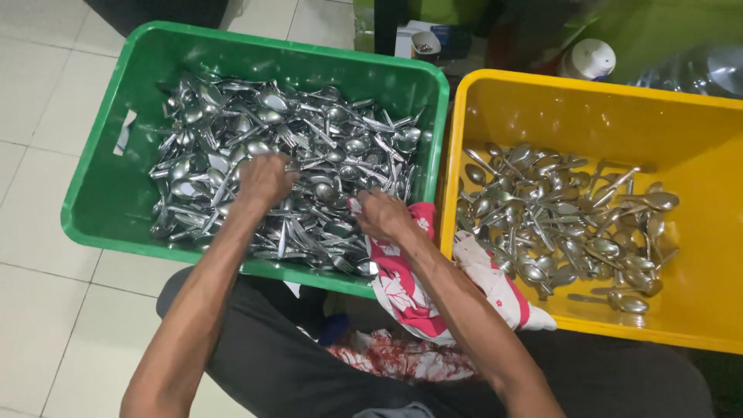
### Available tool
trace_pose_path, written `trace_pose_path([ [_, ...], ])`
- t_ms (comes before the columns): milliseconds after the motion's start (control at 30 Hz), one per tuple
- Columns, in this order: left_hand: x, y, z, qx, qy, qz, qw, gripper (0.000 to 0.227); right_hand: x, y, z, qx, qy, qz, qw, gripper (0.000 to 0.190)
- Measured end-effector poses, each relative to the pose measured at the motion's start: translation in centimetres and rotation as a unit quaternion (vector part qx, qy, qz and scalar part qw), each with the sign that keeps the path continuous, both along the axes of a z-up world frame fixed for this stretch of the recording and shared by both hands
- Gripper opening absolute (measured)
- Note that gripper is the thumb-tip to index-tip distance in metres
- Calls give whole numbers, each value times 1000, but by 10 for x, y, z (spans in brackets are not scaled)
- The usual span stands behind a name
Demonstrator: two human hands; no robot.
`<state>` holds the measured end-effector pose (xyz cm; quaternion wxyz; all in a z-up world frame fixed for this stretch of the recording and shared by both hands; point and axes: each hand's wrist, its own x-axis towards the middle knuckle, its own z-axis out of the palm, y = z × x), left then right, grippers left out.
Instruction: Drying and sorting metal spoons and forks from a green bin into a yellow bin using a floral pattern cloth.
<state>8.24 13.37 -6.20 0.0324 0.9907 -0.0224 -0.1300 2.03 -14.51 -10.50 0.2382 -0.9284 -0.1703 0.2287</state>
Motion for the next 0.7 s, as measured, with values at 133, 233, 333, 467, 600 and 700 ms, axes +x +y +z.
trace_pose_path([
  [133,9,6,-32,77,23,-8,997,29,-1,2,0,-1,-9,-5,1000,37],
  [233,2,1,13,28,19,-4,999,28,5,0,-11,3,-10,-7,1000,37],
  [333,-25,1,92,-21,24,27,999,27,0,0,-7,9,4,-2,1000,39],
  [467,-55,6,142,-178,-138,15,974,15,0,5,-10,3,7,-1,1000,41],
  [600,-82,-24,131,-68,-58,0,996,18,-2,6,-3,6,10,1,1000,42],
  [700,-64,-3,13,8,40,-33,999,40,-8,4,24,58,-10,-22,998,32],
])
